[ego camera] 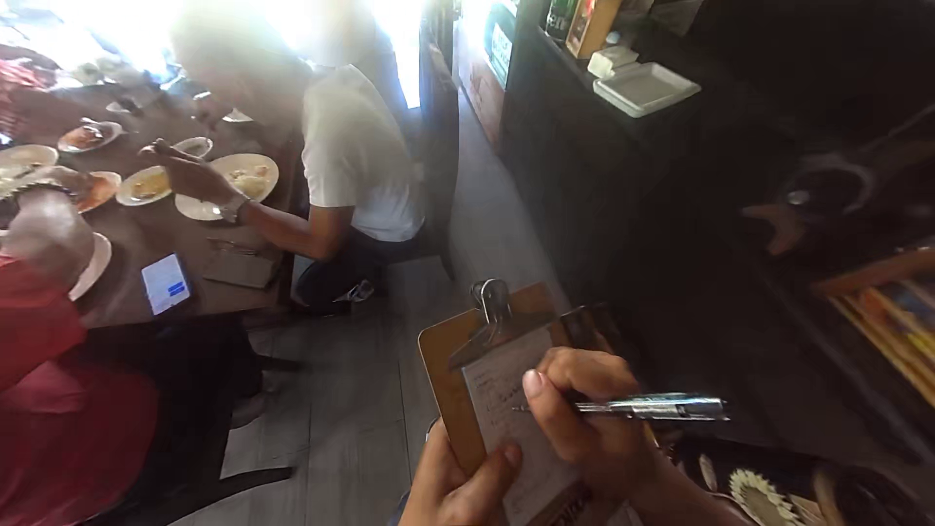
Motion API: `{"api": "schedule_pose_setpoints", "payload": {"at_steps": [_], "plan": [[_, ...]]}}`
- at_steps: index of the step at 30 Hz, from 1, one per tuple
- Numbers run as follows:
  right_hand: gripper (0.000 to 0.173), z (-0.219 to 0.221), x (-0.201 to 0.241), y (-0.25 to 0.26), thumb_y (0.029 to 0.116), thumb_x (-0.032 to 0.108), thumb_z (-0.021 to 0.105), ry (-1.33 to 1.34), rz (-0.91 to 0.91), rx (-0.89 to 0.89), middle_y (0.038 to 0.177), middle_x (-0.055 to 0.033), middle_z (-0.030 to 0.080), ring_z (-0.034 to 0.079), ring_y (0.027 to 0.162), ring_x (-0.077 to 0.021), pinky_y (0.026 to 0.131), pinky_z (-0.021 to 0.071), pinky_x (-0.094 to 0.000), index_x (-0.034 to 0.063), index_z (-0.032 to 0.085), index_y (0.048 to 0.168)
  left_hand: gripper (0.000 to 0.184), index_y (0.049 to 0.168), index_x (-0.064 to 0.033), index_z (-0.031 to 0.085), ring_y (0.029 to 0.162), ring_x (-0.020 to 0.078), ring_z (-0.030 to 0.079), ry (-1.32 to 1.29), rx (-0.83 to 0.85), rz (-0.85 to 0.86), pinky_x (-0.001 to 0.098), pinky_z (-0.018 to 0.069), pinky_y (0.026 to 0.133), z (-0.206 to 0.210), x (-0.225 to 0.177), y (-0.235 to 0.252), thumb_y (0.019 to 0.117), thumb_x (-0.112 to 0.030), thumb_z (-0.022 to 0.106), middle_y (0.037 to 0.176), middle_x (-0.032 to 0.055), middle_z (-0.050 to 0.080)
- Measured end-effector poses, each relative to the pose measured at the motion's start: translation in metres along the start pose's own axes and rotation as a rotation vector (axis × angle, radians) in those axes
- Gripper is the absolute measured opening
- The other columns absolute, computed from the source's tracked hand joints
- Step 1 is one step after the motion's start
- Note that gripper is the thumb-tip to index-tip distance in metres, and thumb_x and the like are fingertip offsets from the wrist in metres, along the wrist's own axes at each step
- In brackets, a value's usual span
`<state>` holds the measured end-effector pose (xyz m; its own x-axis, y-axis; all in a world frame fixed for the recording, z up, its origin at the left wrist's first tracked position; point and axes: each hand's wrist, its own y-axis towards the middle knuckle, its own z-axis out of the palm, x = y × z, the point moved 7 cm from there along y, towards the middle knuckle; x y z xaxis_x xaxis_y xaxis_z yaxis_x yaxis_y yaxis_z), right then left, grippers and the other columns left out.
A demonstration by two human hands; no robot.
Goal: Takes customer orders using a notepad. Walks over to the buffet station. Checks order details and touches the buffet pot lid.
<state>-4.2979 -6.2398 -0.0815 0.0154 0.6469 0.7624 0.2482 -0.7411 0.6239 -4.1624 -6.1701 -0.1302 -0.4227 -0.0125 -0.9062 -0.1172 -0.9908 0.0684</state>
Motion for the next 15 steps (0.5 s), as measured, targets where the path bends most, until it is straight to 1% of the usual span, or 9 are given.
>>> {"api": "schedule_pose_setpoints", "payload": {"at_steps": [6, 10, 15], "plan": [[0.031, 0.0017, 0.0005, -0.0029, 0.0964, 0.009, 0.060, -0.030, 0.015, 0.004, 0.058, 0.0010, 0.051, 0.051, 0.055, -0.0006, 0.051, 0.0416, -0.0150, 0.0076, 0.049, 0.067, 0.034, 0.124, -0.0134, 0.058, 0.098, 0.0098, 0.074, 0.001, -0.012, -0.011, 0.0330, 0.0622, 0.090, 0.0005, 0.0012, -0.0006, 0.0952, 0.006, 0.062, 0.110, -0.0034, 0.076], [0.032, 0.0019, 0.0005, -0.0035, 0.0951, 0.008, 0.060, -0.034, 0.003, 0.012, 0.056, 0.0009, 0.049, 0.050, 0.053, -0.0014, 0.049, 0.0395, -0.0162, 0.0081, 0.048, 0.065, 0.035, 0.124, -0.0145, 0.058, 0.098, 0.0099, 0.074, -0.009, -0.006, -0.014, 0.0327, 0.0621, 0.091, 0.0005, 0.0010, -0.0011, 0.0954, 0.005, 0.062, 0.111, -0.0035, 0.076], [0.033, 0.0003, 0.0002, -0.0035, 0.0958, 0.008, 0.060, -0.051, 0.013, -0.006, 0.057, 0.0011, 0.050, 0.050, 0.054, -0.0003, 0.049, 0.0387, -0.0148, 0.0078, 0.048, 0.065, 0.034, 0.124, -0.0138, 0.058, 0.096, 0.0106, 0.074, -0.009, 0.005, -0.028, 0.0332, 0.0629, 0.089, 0.0007, 0.0008, -0.0003, 0.0955, 0.006, 0.061, 0.110, -0.0022, 0.076]]}}
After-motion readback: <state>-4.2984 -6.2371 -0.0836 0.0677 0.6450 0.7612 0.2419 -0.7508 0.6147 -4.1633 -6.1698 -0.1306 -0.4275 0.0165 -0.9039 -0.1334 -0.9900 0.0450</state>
